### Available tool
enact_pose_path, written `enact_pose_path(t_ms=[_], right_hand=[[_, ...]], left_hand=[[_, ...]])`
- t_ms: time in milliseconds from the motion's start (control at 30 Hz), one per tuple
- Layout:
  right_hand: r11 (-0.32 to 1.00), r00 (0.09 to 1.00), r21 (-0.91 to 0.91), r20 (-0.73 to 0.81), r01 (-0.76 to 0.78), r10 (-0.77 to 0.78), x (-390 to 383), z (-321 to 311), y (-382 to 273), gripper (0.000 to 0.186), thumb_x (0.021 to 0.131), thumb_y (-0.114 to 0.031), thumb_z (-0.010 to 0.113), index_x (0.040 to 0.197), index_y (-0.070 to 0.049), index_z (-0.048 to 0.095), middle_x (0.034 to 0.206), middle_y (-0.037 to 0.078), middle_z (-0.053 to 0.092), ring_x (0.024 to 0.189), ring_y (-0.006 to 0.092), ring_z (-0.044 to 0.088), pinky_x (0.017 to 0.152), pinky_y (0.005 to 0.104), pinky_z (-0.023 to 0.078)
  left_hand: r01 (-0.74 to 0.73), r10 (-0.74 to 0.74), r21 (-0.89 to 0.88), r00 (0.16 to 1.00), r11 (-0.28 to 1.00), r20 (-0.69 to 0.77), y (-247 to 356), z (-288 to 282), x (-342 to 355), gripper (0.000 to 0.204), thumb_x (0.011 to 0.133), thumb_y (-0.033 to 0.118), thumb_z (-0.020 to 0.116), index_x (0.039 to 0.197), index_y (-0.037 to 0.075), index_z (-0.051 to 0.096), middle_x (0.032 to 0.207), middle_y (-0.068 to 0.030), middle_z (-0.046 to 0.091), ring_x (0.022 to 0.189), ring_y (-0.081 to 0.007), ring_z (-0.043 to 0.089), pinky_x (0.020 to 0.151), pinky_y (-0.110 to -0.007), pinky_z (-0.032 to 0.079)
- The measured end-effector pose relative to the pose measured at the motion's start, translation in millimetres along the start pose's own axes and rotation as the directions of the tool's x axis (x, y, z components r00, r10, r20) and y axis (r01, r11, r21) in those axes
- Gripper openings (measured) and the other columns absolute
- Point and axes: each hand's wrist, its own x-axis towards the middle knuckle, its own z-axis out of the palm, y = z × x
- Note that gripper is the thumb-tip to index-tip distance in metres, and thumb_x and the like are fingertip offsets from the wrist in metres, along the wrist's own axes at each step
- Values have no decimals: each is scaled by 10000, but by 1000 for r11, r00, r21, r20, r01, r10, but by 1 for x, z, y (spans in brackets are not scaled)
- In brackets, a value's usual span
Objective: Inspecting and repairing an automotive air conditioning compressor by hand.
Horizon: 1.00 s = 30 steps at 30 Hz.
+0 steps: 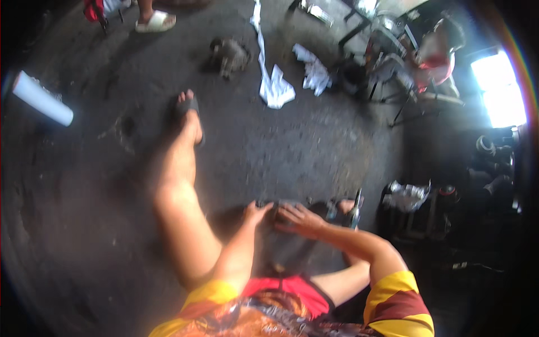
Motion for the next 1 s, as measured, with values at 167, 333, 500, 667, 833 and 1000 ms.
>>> enact_pose_path(t_ms=[167, 333, 500, 667, 833, 1000], right_hand=[[506, 615, 351, 401, -788, 679, 29, 8, -54, 937, 786, -637, 526, 1451, -104, 136, 1349, 349, 313, 1210, 453, 404, 826, 462, 501], [-540, 445, 238, 846, -807, -293, 1, 9, 20, 892, 830, -695, 395, 1337, 35, 322, 1096, 274, 570, 955, 307, 622, 716, 344, 549], [530, 748, 534, 534, -659, 393, -5, -13, -5, 786, 761, -533, 636, 1371, -122, 357, 1265, 232, 475, 1152, 347, 511, 864, 415, 481], [898, 962, 360, 193, -253, 194, -11, -3, -25, 930, 738, -515, 666, 1435, -119, 195, 1461, 219, 169, 1347, 414, 187, 1031, 456, 343], [378, 647, 646, 240, -663, 724, 0, 25, -29, 928, 758, -558, 630, 1412, -34, 232, 1431, 256, 249, 1325, 401, 265, 1048, 446, 316], [-130, 470, 739, 543, -661, 696, 13, 25, -26, 956, 724, -639, 606, 1335, 50, 352, 1297, 267, 448, 1214, 363, 448, 1013, 385, 366]], left_hand=[[58, -58, -7, 998, 998, -23, -8, 0, -10, 674, 619, 595, 723, 1009, 49, 665, 1019, -161, 662, 980, -298, 625, 866, -378, 466], [101, -101, 15, 995, 995, -21, 3, -14, -23, 741, 580, 632, 730, 1041, 56, 657, 1050, -178, 646, 1025, -303, 604, 898, -376, 455], [148, -146, 88, 989, 985, -29, 7, -16, -18, 878, 564, 649, 730, 1188, 49, 582, 1182, -194, 584, 1128, -296, 548, 967, -369, 422], [207, -206, -5, 978, 978, 11, 25, -21, -30, 894, 581, 617, 743, 1231, 35, 546, 1245, -195, 541, 1170, -292, 516, 1000, -359, 396], [181, -180, -3, 982, 983, 62, 34, -30, -34, 884, 587, 611, 743, 1228, 34, 548, 1243, -196, 542, 1177, -297, 510, 997, -362, 399], [174, -174, 13, 984, 985, 24, 26, -25, -28, 864, 606, 610, 729, 1229, 40, 550, 1266, -193, 525, 1189, -305, 497, 1004, -373, 391]])
